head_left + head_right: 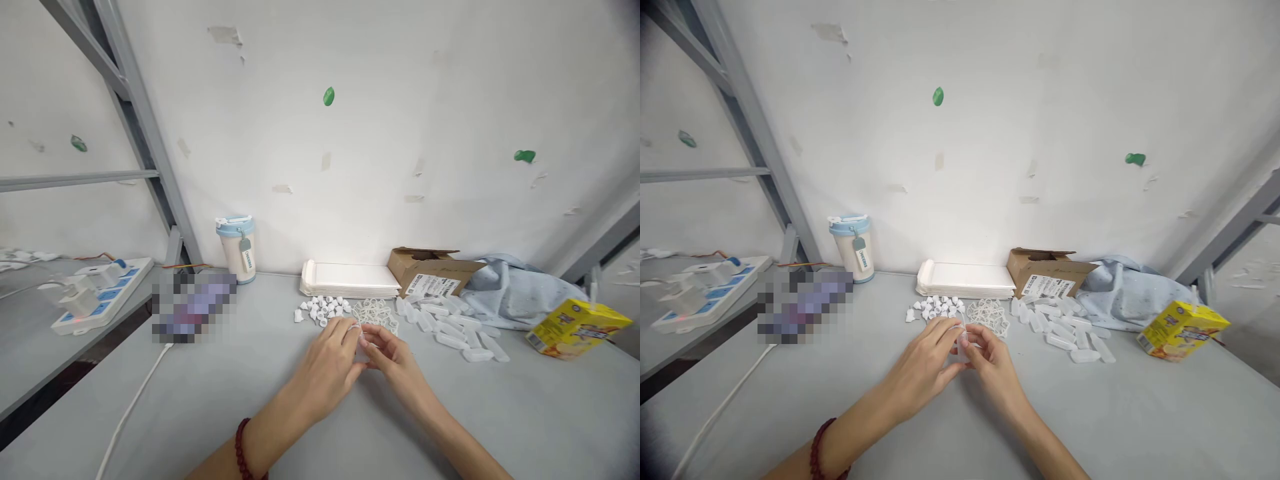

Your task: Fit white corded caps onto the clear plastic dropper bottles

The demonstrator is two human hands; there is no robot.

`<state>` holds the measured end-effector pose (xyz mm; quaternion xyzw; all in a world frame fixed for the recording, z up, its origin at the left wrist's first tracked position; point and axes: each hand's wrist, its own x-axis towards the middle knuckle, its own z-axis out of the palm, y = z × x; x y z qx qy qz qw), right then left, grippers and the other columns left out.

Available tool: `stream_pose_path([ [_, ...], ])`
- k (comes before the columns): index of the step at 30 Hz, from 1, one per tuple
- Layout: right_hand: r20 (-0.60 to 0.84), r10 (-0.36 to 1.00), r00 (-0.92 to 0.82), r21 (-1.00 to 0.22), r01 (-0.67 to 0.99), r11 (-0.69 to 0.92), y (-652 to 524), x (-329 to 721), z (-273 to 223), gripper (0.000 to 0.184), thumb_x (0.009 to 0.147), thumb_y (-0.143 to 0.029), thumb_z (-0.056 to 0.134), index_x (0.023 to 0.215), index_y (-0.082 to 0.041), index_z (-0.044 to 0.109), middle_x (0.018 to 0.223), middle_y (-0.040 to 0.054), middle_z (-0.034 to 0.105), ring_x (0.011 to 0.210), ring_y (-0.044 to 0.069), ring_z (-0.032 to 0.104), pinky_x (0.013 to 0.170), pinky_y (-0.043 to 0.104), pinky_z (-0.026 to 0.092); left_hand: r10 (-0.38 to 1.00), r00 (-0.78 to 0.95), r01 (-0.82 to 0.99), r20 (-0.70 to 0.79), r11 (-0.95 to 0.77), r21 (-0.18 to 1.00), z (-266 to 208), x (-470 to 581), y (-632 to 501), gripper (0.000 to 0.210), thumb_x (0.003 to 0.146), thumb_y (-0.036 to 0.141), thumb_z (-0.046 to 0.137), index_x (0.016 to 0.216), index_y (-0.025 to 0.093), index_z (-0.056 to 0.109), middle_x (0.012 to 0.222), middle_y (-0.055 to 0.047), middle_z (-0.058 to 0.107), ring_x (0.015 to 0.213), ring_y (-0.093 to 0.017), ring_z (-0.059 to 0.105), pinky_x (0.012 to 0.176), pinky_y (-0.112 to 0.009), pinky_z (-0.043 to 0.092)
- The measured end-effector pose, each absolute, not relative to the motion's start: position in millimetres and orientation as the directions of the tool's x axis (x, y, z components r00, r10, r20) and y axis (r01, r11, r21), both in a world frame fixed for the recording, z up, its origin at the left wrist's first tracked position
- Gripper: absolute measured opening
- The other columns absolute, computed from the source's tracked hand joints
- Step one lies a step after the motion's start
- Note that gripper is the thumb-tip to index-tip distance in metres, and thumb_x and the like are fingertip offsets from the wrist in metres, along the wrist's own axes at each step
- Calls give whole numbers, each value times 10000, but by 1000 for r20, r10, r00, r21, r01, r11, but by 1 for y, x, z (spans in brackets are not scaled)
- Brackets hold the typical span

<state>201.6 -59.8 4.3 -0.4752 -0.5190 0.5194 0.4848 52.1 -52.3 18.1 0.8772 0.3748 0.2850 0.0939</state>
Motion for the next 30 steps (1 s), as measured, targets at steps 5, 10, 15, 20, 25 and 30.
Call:
stream_pose_path([
  [5, -29, 990, -137, -999, 47, -23, -59, 203, 3, 389, 737, -453, 618, 1015, -180, 614, 940, 90, 655, 891, 229, 602, 655, 294, 509, 696, 626, 616, 351, -718, 324, 27, 47, -50, 149, 760, 164, 578, 891, 164, 508, 945, -49, 551, 921, -206, 487, 782, -311, 453],
  [10, -87, 951, -296, -987, 156, -42, -58, 202, -2, 416, 756, -448, 599, 1062, -168, 626, 872, 74, 656, 788, 196, 601, 628, 282, 494, 746, 649, 659, 148, -649, 380, 37, 31, -47, 138, 676, 176, 576, 807, 169, 535, 864, -55, 561, 868, -219, 510, 696, -299, 455],
  [15, -96, 941, -325, -980, 195, -33, -58, 202, -3, 405, 767, -462, 577, 1026, -156, 635, 839, 81, 674, 787, 212, 627, 613, 285, 476, 785, 620, 631, 8, -505, 589, 45, 5, -35, 384, 611, 296, 656, 977, 213, 574, 1035, -42, 571, 978, -219, 516, 791, -283, 438],
  [20, -79, 967, -243, -979, 201, -29, -56, 203, -5, 395, 737, -493, 589, 923, -147, 640, 929, 103, 670, 749, 212, 650, 581, 279, 461, 858, 512, 664, 27, -416, 622, 48, -17, -22, 436, 604, 395, 666, 1005, 237, 604, 1059, -28, 585, 1021, -243, 506, 840, -308, 419],
  [25, -4, 993, -122, -939, 342, 38, -50, 208, -7, 321, 789, -444, 520, 760, -145, 632, 612, 32, 627, 579, 162, 590, 507, 251, 391, 864, 478, 636, 156, -463, 617, 35, -20, -22, 343, 645, 292, 621, 975, 202, 595, 1047, -43, 594, 1015, -229, 512, 880, -317, 407],
  [30, 85, 996, -41, -913, 396, 95, -46, 216, -2, 306, 790, -430, 508, 703, -157, 615, 658, 24, 626, 531, 132, 543, 501, 243, 367, 804, 590, 599, 77, -499, 626, 27, -20, -29, 366, 618, 291, 641, 973, 221, 584, 1037, -29, 581, 1023, -226, 509, 897, -323, 404],
])
